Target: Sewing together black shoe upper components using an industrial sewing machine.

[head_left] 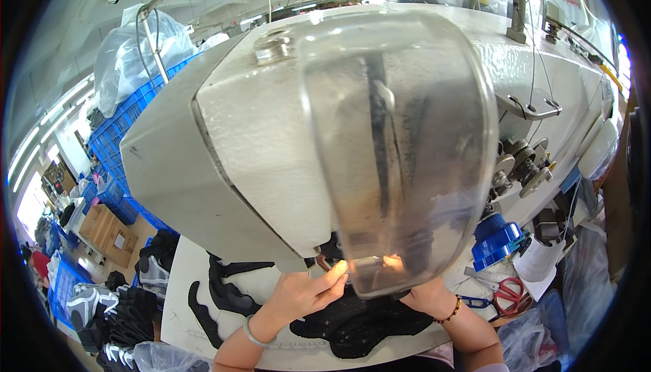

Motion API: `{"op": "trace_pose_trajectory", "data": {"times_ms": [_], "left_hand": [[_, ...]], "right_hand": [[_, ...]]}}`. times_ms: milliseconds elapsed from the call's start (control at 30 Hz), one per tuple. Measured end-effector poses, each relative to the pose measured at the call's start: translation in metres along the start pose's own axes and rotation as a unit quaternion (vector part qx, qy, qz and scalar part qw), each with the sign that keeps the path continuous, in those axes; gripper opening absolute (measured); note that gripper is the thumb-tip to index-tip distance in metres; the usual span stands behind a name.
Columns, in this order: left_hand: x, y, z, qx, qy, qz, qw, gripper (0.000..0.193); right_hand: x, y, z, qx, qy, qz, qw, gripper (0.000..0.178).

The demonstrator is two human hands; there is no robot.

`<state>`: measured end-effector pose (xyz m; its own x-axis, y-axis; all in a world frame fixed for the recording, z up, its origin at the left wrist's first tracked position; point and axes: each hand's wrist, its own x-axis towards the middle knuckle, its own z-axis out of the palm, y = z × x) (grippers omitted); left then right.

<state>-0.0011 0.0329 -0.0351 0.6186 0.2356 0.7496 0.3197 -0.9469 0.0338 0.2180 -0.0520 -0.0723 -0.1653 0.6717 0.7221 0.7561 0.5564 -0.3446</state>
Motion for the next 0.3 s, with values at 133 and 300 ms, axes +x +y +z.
{"op": "trace_pose_trajectory", "data": {"times_ms": [133, 300], "left_hand": [[-0.009, -0.001, 0.002, -0.028, -0.037, -0.039, 0.998, 0.038], [-0.001, 0.007, -0.002, -0.01, -0.046, -0.057, 0.997, 0.036]], "right_hand": [[-0.002, 0.005, 0.001, -0.007, -0.021, 0.011, 1.0, 0.064], [0.004, 0.001, -0.009, -0.03, -0.047, 0.012, 0.998, 0.066]]}}
